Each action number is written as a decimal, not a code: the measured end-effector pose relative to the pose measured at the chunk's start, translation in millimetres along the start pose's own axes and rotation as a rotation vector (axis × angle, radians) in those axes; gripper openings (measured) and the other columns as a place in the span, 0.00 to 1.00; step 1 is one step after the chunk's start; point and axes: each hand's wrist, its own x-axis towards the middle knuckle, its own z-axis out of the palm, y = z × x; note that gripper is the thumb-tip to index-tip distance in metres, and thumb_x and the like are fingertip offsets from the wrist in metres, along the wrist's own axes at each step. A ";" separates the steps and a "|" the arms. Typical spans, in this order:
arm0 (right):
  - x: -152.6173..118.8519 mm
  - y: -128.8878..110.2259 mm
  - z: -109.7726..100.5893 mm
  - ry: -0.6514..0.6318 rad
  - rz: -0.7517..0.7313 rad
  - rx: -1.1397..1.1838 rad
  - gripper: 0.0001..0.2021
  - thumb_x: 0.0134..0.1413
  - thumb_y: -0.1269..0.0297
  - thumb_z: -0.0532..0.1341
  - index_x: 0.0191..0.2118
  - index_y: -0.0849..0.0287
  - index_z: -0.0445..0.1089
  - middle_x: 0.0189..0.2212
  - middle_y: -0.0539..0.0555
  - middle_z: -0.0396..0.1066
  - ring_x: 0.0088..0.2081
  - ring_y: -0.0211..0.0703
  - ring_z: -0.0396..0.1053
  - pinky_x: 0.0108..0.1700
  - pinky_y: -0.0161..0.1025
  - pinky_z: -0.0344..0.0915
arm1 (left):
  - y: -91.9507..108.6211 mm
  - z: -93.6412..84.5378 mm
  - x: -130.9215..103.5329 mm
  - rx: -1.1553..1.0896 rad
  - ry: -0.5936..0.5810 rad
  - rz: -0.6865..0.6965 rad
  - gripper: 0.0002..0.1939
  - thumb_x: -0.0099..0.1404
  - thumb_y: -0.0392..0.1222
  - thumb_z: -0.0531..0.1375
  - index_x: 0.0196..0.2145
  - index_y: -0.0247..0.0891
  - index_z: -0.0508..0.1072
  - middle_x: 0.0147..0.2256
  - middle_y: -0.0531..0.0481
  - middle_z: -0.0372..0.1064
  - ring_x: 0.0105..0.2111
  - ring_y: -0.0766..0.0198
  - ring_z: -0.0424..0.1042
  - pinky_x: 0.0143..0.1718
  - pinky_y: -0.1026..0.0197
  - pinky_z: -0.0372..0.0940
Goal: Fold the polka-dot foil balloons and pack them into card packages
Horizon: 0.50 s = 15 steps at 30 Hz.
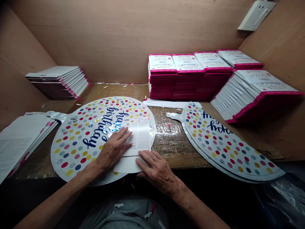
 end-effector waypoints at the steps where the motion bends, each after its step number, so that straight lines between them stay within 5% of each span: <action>1: 1.1 -1.6 4.5 0.000 -0.011 -0.023 0.17 0.65 0.59 0.58 0.53 0.63 0.69 0.55 0.64 0.69 0.57 0.52 0.65 0.58 0.49 0.63 | 2.8 -3.5 -6.5 -0.050 0.050 0.010 0.17 0.71 0.43 0.53 0.52 0.33 0.72 0.58 0.35 0.66 0.62 0.47 0.61 0.59 0.43 0.61; 4: -2.7 -3.9 11.3 0.003 -0.016 -0.059 0.15 0.66 0.62 0.57 0.53 0.63 0.70 0.54 0.62 0.71 0.57 0.52 0.66 0.57 0.49 0.64 | 13.6 -15.5 -32.0 -0.180 0.075 0.111 0.11 0.68 0.45 0.58 0.42 0.38 0.76 0.55 0.39 0.70 0.62 0.50 0.62 0.58 0.47 0.64; 9: -5.0 -5.0 10.4 0.079 -0.013 -0.009 0.15 0.66 0.59 0.56 0.51 0.63 0.72 0.52 0.63 0.72 0.55 0.51 0.67 0.55 0.49 0.65 | 25.3 -25.2 -62.1 -0.186 -0.060 0.152 0.24 0.59 0.56 0.65 0.46 0.36 0.75 0.57 0.34 0.66 0.61 0.42 0.62 0.59 0.37 0.61; 12: 7.8 -5.1 11.0 0.098 0.144 0.119 0.12 0.68 0.62 0.55 0.42 0.60 0.74 0.43 0.59 0.76 0.46 0.47 0.71 0.49 0.45 0.68 | 28.3 -22.1 -57.7 -0.192 -0.026 0.077 0.12 0.68 0.47 0.57 0.42 0.38 0.76 0.54 0.38 0.70 0.61 0.48 0.63 0.58 0.43 0.64; 15: 21.7 -3.3 13.2 0.067 0.403 0.207 0.13 0.68 0.63 0.53 0.36 0.58 0.73 0.36 0.57 0.75 0.38 0.43 0.72 0.42 0.39 0.69 | 30.6 -14.2 -41.3 -0.126 -0.006 -0.127 0.15 0.70 0.43 0.54 0.29 0.38 0.75 0.44 0.41 0.75 0.56 0.48 0.69 0.52 0.46 0.69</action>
